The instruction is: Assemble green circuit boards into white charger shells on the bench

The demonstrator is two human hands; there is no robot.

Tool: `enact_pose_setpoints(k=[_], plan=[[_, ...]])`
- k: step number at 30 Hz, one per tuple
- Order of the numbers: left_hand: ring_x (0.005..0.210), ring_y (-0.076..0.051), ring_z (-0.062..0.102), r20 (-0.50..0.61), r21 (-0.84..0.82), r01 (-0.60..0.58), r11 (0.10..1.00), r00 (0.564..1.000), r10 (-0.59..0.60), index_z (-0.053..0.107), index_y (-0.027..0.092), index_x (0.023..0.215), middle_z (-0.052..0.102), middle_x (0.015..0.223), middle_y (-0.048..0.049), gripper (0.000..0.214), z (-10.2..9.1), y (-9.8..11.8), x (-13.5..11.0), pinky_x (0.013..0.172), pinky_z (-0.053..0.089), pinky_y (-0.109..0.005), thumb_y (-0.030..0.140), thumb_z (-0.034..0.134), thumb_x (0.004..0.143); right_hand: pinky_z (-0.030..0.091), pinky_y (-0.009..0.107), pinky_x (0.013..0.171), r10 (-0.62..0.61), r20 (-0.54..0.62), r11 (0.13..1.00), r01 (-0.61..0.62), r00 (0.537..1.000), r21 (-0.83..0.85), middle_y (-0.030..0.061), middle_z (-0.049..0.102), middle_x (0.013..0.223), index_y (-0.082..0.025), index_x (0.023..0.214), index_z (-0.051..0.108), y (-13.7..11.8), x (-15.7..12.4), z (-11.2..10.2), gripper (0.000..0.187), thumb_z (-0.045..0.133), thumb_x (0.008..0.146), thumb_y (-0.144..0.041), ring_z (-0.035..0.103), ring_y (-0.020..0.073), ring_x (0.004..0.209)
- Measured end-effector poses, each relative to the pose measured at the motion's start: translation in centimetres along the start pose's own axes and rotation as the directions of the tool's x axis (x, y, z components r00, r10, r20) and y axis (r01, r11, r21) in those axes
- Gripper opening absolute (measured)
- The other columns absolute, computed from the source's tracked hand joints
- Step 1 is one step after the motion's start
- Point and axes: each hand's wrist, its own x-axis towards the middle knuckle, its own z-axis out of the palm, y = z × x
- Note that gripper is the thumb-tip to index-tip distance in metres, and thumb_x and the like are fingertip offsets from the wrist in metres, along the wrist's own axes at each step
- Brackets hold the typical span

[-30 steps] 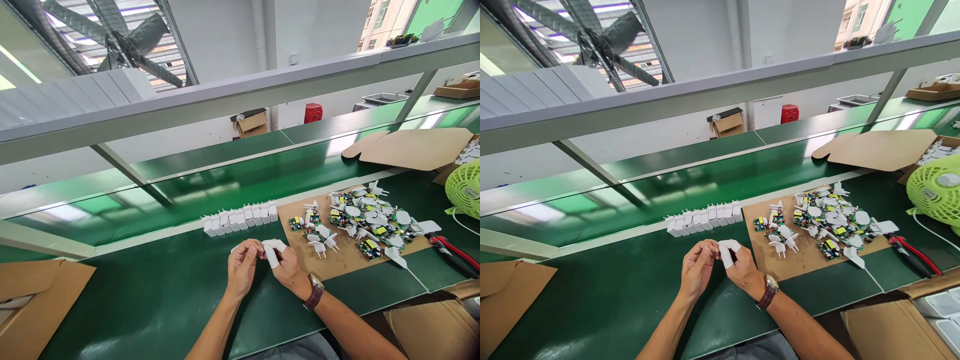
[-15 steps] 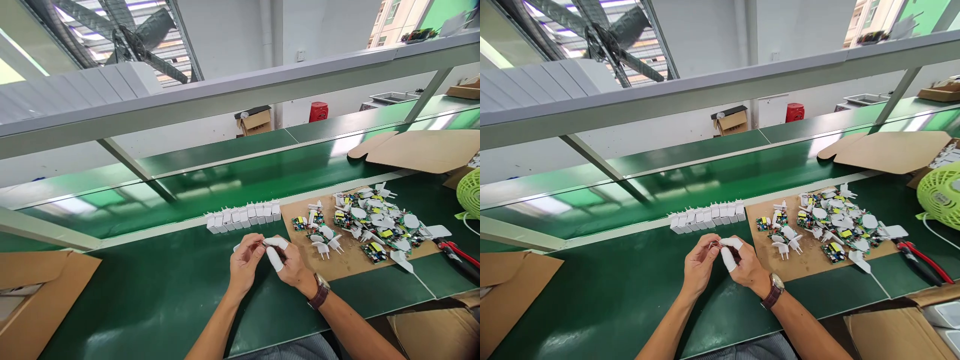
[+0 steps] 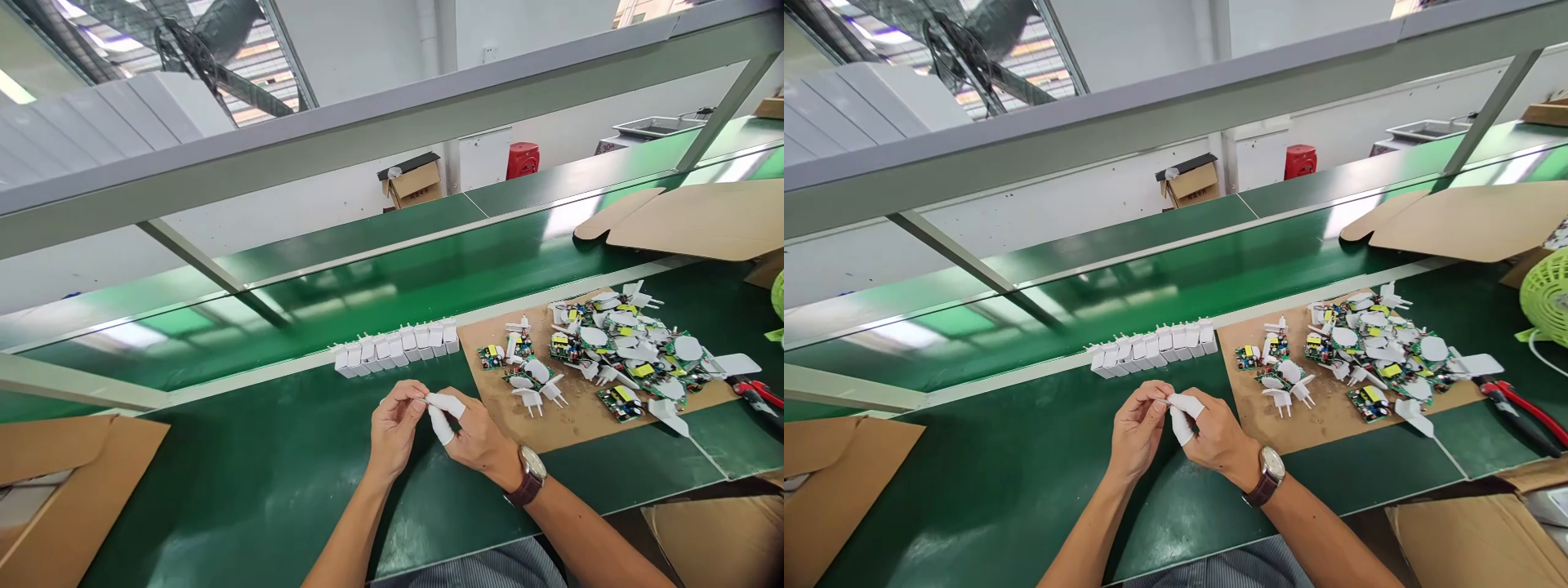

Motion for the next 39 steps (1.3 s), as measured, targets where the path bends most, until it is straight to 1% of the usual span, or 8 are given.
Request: enact_pose_setpoints(k=[6,10,13,17,22,26,31,39], plan=[[0.089,-0.016,0.064,-0.014,0.036,0.007,0.999,1.0,-0.007,0.076,0.021,0.088,0.067,0.095,-0.0061,0.013,-0.1,0.0,0.0,0.078,0.053,-0.027,0.034,0.08,0.085,0.055,0.029,0.064,0.06,0.036,0.997,-0.061,0.998,0.04,0.006,0.067,0.089,-0.024,0.13,0.058,-0.1,-0.1,-0.1,0.035,0.045,0.1,-0.009,0.062,0.0175,0.07],[0.089,-0.018,0.066,-0.018,-0.008,-0.004,1.0,1.0,0.004,0.078,0.021,0.093,0.068,0.096,-0.008,0.017,0.1,0.3,0.0,0.076,0.056,-0.028,0.037,0.077,0.088,0.052,0.028,0.059,0.157,0.054,0.973,-0.164,0.986,0.163,0.0052,0.065,0.087,-0.022,0.123,0.062,-0.6,0.2,-0.4,0.027,0.046,0.103,-0.016,0.059,0.0162,0.066],[0.081,-0.016,0.065,0.025,-0.033,-0.008,0.999,1.0,0.009,0.079,0.022,0.098,0.067,0.098,-0.0081,0.015,-0.1,0.4,0.0,0.066,0.056,-0.026,0.034,0.075,0.09,0.051,0.028,0.06,0.234,0.128,0.927,-0.261,0.964,0.27,0.0045,0.065,0.084,-0.022,0.111,0.067,-0.8,0.3,-0.7,0.022,0.046,0.105,-0.024,0.059,0.0162,0.068],[0.075,-0.014,0.063,0.102,0.002,-0.03,1.0,0.994,0.03,0.08,0.024,0.103,0.067,0.1,-0.0076,0.016,-0.6,0.4,0.0,0.055,0.054,-0.024,0.024,0.076,0.088,0.048,0.027,0.059,0.314,0.198,0.855,-0.367,0.928,0.365,0.0026,0.066,0.078,-0.021,0.099,0.07,-0.8,0.4,-0.5,0.027,0.047,0.106,-0.034,0.058,0.0149,0.065],[0.092,-0.023,0.068,0.125,0.076,-0.029,0.997,0.992,0.02,0.08,0.021,0.104,0.072,0.106,-0.0124,0.015,-1.0,0.6,-0.2,0.054,0.054,-0.024,0.025,0.071,0.092,0.042,0.025,0.057,0.401,0.27,0.785,-0.48,0.875,0.391,-0.0002,0.063,0.071,-0.02,0.083,0.067,-0.7,0.2,-0.1,0.036,0.051,0.105,-0.044,0.053,0.0123,0.059],[0.092,-0.024,0.068,0.106,0.114,-0.005,0.993,0.994,-0.007,0.078,0.018,0.1,0.073,0.107,-0.0141,0.016,-0.8,0.6,-0.6,0.055,0.056,-0.026,0.03,0.069,0.094,0.04,0.025,0.055,0.429,0.277,0.766,-0.509,0.86,0.394,-0.0009,0.06,0.066,-0.019,0.073,0.062,-0.7,0.1,0.2,0.045,0.05,0.104,-0.049,0.05,0.0119,0.056],[0.083,-0.022,0.069,0.058,0.127,-0.02,0.992,0.998,0.013,0.079,0.018,0.101,0.074,0.105,-0.0137,0.02,-0.5,0.4,-0.9,0.055,0.055,-0.027,0.034,0.069,0.093,0.042,0.025,0.055,0.462,0.246,0.743,-0.524,0.852,0.416,-0.0009,0.059,0.065,-0.019,0.074,0.061,-0.8,-0.1,0.7,0.045,0.05,0.103,-0.052,0.051,0.0124,0.057],[0.086,-0.024,0.07,-0.012,0.218,-0.05,0.975,0.998,0.054,0.08,0.016,0.097,0.076,0.102,-0.0137,0.025,-0.5,0.0,-1.1,0.069,0.059,-0.033,0.04,0.074,0.089,0.042,0.024,0.055,0.496,0.219,0.746,-0.541,0.84,0.387,-0.001,0.057,0.062,-0.02,0.069,0.057,-1.2,-0.1,1.0,0.049,0.046,0.104,-0.051,0.05,0.0119,0.055]])
